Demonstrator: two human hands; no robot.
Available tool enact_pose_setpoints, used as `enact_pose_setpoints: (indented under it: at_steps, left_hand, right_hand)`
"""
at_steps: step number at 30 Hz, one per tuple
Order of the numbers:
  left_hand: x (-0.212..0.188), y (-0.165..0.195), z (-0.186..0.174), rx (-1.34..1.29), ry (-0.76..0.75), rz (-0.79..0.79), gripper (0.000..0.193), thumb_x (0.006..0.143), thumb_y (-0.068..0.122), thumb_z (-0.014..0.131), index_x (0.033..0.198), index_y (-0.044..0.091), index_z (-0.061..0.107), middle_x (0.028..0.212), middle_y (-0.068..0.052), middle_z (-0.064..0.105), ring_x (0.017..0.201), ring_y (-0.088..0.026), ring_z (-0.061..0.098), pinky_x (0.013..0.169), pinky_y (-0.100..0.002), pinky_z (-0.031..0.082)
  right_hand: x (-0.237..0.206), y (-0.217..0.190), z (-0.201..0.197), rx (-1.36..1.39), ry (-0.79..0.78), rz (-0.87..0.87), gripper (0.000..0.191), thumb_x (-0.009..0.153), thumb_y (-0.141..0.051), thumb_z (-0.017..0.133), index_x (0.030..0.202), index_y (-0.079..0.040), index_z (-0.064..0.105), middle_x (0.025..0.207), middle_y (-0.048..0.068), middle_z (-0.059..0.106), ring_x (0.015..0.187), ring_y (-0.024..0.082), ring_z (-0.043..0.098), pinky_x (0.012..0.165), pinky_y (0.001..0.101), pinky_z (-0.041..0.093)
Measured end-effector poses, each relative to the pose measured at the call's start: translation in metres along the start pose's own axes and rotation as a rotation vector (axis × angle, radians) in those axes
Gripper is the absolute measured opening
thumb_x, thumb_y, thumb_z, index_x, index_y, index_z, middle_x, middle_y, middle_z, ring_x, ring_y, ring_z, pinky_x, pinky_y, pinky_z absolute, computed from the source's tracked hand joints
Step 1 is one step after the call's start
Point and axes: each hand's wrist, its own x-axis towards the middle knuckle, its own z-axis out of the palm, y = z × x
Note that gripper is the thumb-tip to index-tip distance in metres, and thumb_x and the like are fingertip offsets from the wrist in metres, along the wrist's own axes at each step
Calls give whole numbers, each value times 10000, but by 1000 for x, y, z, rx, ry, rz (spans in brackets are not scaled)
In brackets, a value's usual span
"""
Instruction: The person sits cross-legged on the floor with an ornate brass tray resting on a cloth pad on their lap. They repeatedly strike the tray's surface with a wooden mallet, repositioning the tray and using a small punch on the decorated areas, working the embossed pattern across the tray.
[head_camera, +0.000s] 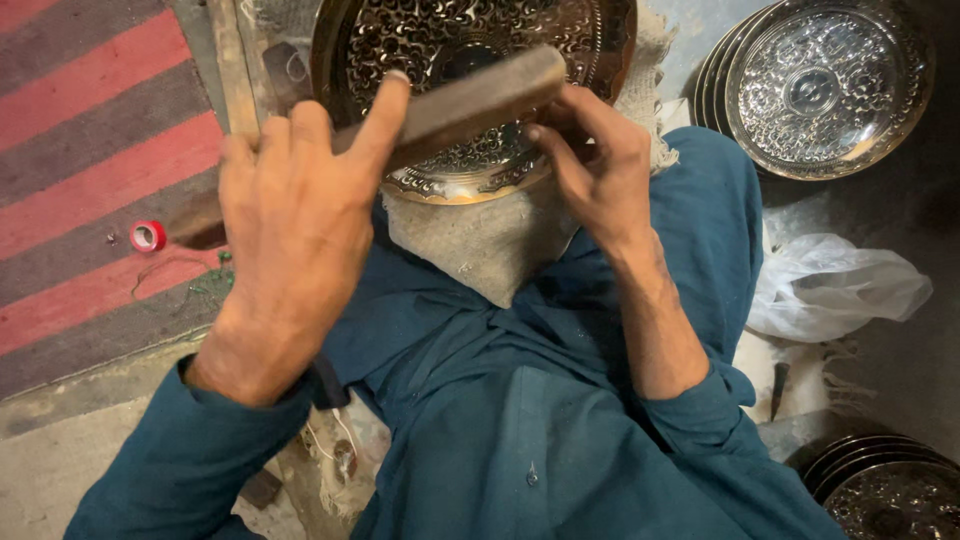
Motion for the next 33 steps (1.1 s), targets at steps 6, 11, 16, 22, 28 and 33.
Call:
enact_pose_setpoints:
  at_steps: [6,11,16,22,28,33]
  left_hand:
    - [-3,-1,0,-57,4,-42,681,964,47,699,1583,251,502,956,-82,507,921,-285,567,791,-435,469]
    - [-7,-5,0,-303,-38,-69,778,901,8,717,1585,224,415,1045,-120,528,960,-344,597,804,-481,499]
    - [-10,-1,6,-564,-98,-100,867,832,16,719,1602,213,374,1031,-152,538,935,-387,605,777,-515,512]
    - [-8,-5,14,-385,-42,-85,842,908,-20,724,1633,235,380,1029,-131,527,960,-353,614,821,-491,516]
    - [-8,-1,16,-641,37,-94,788,933,-11,694,1609,206,351,1099,-121,542,1004,-334,612,857,-456,520]
    - [-5,1,16,-431,-43,-70,846,888,-4,692,1650,202,388,1027,-148,518,935,-377,586,794,-510,492]
  right_hand:
    - [3,-2,-2,113,-60,3,311,1051,77,685,1347,-3,630,1154,91,753,1063,160,747,934,280,606]
    - [1,-5,-7,125,-2,52,315,1062,67,678,1356,-24,608,1199,101,739,1106,164,760,905,280,674]
    - [3,-2,-9,-19,-40,-33,366,1059,67,709,1393,-29,591,1168,111,780,1104,166,781,904,282,656]
    - [3,1,-8,-60,-14,-33,382,1028,52,752,1373,-21,606,1149,119,783,1060,167,777,862,276,631]
    - [5,0,-9,-51,-24,-27,372,1022,47,756,1362,-19,620,1179,114,780,1075,174,779,866,268,636]
    - [6,2,-9,-115,-36,-75,371,1009,46,793,1342,-18,642,1146,108,785,1066,183,787,894,277,644]
